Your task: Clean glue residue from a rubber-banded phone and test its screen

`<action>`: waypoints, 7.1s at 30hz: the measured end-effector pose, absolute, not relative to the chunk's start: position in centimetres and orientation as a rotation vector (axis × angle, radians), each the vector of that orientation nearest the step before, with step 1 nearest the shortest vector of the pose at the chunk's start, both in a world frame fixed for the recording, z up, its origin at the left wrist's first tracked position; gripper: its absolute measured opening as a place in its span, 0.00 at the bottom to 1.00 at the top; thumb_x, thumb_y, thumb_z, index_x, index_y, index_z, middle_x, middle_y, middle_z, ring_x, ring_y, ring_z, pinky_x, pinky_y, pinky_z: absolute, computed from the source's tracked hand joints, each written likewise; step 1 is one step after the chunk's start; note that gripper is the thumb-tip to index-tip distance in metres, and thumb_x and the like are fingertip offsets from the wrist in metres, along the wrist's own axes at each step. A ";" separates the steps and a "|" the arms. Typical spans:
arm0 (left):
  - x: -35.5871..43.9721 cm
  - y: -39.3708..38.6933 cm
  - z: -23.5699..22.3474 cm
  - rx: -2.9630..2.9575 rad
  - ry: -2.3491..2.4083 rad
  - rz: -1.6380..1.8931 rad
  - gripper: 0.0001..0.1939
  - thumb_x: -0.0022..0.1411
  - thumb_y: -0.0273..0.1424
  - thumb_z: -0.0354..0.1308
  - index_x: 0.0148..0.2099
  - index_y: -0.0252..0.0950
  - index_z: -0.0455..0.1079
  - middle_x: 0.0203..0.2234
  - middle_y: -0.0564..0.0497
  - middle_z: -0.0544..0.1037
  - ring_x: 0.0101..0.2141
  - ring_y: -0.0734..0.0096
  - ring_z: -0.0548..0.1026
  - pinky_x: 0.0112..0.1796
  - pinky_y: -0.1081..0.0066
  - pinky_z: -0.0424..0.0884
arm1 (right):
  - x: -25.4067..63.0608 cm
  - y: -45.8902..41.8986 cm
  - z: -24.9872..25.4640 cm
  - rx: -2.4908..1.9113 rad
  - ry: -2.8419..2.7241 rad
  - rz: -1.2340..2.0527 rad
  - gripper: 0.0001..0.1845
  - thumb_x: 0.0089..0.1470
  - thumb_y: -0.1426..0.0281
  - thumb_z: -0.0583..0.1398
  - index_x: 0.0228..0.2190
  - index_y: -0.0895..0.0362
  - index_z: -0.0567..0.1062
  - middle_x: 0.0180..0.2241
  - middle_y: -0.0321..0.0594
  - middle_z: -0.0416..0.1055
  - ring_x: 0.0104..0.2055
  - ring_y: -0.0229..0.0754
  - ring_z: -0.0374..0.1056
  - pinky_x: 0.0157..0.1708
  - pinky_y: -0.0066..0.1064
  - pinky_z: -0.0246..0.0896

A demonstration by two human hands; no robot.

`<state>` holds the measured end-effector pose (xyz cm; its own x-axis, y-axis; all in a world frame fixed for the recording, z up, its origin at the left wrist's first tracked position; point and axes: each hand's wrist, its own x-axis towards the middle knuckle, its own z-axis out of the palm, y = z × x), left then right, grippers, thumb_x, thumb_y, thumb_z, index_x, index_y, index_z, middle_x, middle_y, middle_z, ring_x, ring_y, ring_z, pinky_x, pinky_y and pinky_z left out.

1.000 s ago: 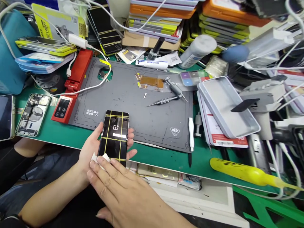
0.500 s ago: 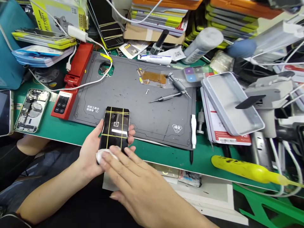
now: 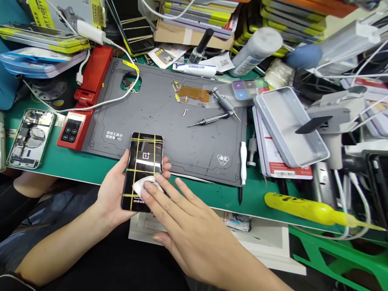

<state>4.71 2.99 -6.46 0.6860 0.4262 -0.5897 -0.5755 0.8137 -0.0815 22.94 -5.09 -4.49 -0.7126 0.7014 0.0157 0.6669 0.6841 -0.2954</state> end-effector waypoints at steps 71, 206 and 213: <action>3.3 3.2 -7.9 -0.442 0.466 0.572 0.24 0.73 0.47 0.48 0.42 0.33 0.77 0.38 0.44 0.83 0.43 0.60 0.82 0.58 0.57 0.74 | 19.4 5.7 -5.4 -1.087 -2.663 0.240 0.19 0.72 0.75 0.54 0.58 0.64 0.77 0.60 0.46 0.75 0.62 0.51 0.68 0.67 0.53 0.64; 4.8 0.8 -6.8 -0.035 0.646 0.647 0.36 0.73 0.53 0.41 0.60 0.31 0.77 0.54 0.40 0.82 0.49 0.63 0.81 0.55 0.67 0.76 | 17.3 -5.3 -6.7 -1.380 -2.529 0.298 0.41 0.74 0.54 0.47 0.75 0.65 0.44 0.77 0.46 0.39 0.79 0.65 0.26 0.74 0.60 0.13; 5.9 0.4 -6.5 -0.087 0.656 0.719 0.28 0.71 0.51 0.53 0.68 0.48 0.70 0.65 0.52 0.74 0.71 0.62 0.64 0.76 0.60 0.57 | 18.1 1.4 -5.6 -1.573 -2.263 0.480 0.35 0.77 0.58 0.40 0.76 0.46 0.29 0.78 0.39 0.36 0.80 0.57 0.26 0.73 0.72 0.28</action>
<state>5.95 0.44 -6.53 0.5632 0.5835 -0.5851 -0.6358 0.7583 0.1440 18.15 1.38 -5.63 -0.3276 0.9409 0.0855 0.8252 0.3290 -0.4591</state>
